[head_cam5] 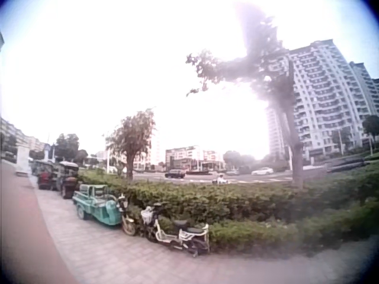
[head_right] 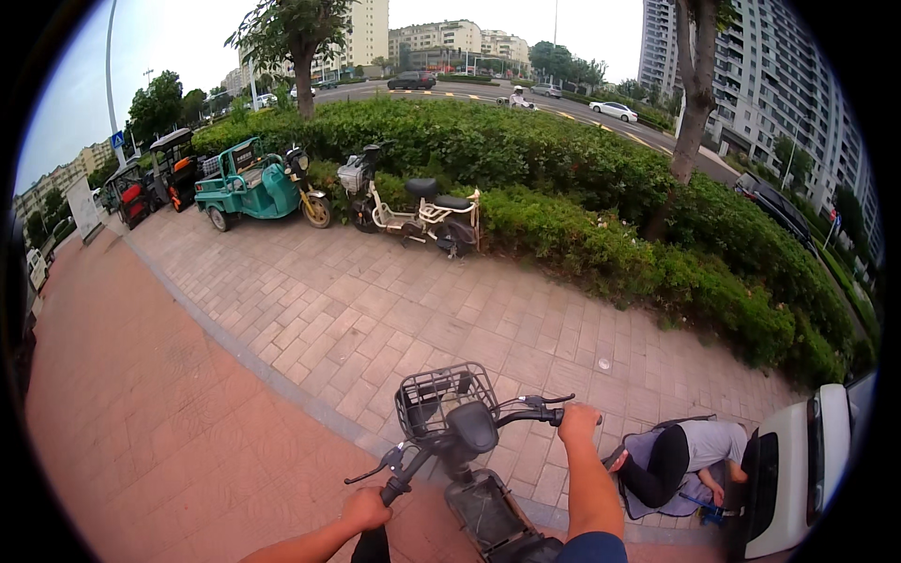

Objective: The person uses a screwdriver to loosen screws on the plastic casing under a motorcycle seat, pulls the seat up, and then rolls the motorcycle backward off a truck bed onto the sidewalk.

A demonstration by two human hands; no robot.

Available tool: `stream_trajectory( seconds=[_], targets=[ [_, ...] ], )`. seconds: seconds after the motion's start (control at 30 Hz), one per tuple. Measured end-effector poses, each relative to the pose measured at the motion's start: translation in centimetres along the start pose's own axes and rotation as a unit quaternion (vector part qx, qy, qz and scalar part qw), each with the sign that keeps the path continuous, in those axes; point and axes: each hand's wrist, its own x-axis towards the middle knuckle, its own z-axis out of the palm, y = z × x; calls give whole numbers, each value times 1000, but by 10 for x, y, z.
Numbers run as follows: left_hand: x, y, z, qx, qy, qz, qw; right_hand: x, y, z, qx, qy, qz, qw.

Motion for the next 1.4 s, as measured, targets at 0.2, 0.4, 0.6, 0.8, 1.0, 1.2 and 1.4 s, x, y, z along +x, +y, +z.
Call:
stream_trajectory(
  seconds=[0.2, 0.4, 0.6, 0.8, 1.0, 1.2, 1.4],
  targets=[
    [170, -29, -122, 44, -46, 21, 998, 117, -87, -4, 4, 14, 54, 998],
    [323, -55, -228, 65, -63, 48, 995, 225, -169, -8, 6, 0, 82, 997],
    [461, -35, -313, 59, -79, 69, 993, 359, -218, -22, -2, 0, 102, 995],
    [605, -34, -378, 42, -77, 47, 995, 534, -289, -22, -1, 12, 87, 996],
    [733, -58, -418, -5, -50, 10, 999, 694, -378, -44, -24, 9, 34, 999],
    [832, -103, -468, -54, -46, 3, 997, 834, -484, -46, -2, 62, -16, 998],
    [932, -172, -513, -93, -112, 11, 989, 925, -590, -50, 33, 92, -61, 993]
  ],
)
